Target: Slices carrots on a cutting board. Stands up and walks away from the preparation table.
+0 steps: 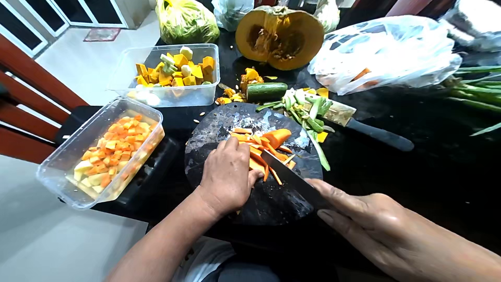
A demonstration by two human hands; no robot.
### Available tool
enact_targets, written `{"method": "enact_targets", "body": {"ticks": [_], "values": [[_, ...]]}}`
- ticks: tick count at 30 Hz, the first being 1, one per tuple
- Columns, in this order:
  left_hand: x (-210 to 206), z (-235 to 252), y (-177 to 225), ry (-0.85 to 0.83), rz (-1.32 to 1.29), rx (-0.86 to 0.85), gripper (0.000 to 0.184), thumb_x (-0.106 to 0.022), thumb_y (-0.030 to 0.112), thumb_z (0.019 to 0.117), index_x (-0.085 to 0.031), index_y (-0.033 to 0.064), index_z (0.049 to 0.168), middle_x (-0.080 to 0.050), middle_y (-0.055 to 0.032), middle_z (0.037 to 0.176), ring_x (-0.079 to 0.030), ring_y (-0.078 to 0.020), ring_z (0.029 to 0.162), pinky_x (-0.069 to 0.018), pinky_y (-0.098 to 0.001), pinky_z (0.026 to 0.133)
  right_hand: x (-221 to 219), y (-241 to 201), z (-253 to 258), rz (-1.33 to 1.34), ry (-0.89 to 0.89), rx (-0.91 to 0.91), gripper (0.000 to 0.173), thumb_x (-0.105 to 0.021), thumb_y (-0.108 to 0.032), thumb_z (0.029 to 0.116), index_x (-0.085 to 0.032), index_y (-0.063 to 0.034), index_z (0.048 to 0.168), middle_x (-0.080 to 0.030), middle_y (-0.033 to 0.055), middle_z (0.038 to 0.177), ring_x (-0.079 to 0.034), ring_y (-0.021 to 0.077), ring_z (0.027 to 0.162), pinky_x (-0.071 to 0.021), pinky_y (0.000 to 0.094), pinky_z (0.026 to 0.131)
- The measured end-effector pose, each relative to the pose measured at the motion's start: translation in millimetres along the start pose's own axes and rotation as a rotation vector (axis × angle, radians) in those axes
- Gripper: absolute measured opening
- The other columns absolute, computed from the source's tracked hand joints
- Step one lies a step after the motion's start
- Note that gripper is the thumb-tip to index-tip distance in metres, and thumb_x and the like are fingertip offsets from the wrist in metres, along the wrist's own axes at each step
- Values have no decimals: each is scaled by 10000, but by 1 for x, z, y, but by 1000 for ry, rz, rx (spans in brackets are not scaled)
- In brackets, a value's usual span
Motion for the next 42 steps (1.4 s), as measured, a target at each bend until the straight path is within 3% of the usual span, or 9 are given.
{"method": "enact_targets", "body": {"ticks": [5,9,11,14,21,25,34,38,42], "values": [[-3,2,-1,43,-156,-47,191,-787,165,867,-681,14,919,-652,-121,920,-655,-283,916,-547,-463,790,2,-18,-14,66,-292,-50,422,-490,-168,1032,-559,65,1377,-621,121,669,-597,262,523,-478,395,456],[-1,2,2,0,-23,-80,371,-800,351,859,-704,47,1047,-671,-113,997,-654,-292,976,-528,-472,791,-6,-28,-15,76,-391,-36,420,-492,-141,1027,-564,99,1364,-650,163,694,-637,316,544,-504,443,476],[-2,1,9,52,81,-122,441,-806,434,831,-722,46,1024,-679,-127,973,-663,-309,944,-517,-470,740,-10,-31,-13,72,-391,-12,418,-487,-145,1027,-571,103,1354,-652,159,686,-634,312,537,-497,439,469],[-7,0,15,143,157,-223,318,-770,338,861,-724,33,937,-677,-149,908,-687,-320,894,-525,-451,691,-18,-35,-7,48,-385,22,413,-491,-143,1021,-571,112,1335,-643,154,679,-642,320,542,-500,441,466],[8,7,7,-35,-21,-203,231,-626,219,999,-701,1,1003,-643,-133,892,-673,-268,818,-569,-429,717,-36,-39,6,-18,-286,108,388,-523,-128,963,-613,81,1277,-600,88,622,-604,245,481,-476,378,419],[16,6,-7,96,-164,-177,162,-529,27,975,-683,-6,1015,-686,-107,845,-689,-210,744,-581,-401,673,-47,-35,18,-42,-200,134,382,-503,-149,942,-629,46,1245,-551,34,586,-567,198,452,-456,348,395],[36,-43,-51,371,-582,20,168,-552,24,949,-700,42,1027,-701,-5,925,-666,-39,690,-595,-209,620,-31,2,32,-56,-119,-60,388,-431,-210,1001,-646,-9,1254,-483,-22,563,-512,122,468,-431,301,420],[17,-51,-42,227,-444,71,146,-615,93,933,-752,57,971,-639,-32,912,-638,-32,724,-562,-176,654,-31,-2,31,-98,-68,-45,461,-420,-219,1006,-602,37,1343,-511,-11,569,-513,126,464,-437,297,422],[12,-56,-37,338,-151,-15,175,-651,130,929,-752,43,1042,-625,-75,926,-605,-102,735,-526,-215,648,-35,-14,30,-90,-29,38,504,-443,-191,1000,-536,64,1425,-546,3,590,-519,132,466,-449,282,432]]}}
Point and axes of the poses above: each hand's wrist, its own z-axis towards the middle knuckle, its own x-axis out of the back of the hand, y = z × x, the point moved 4 cm from there along z, towards the middle knuckle
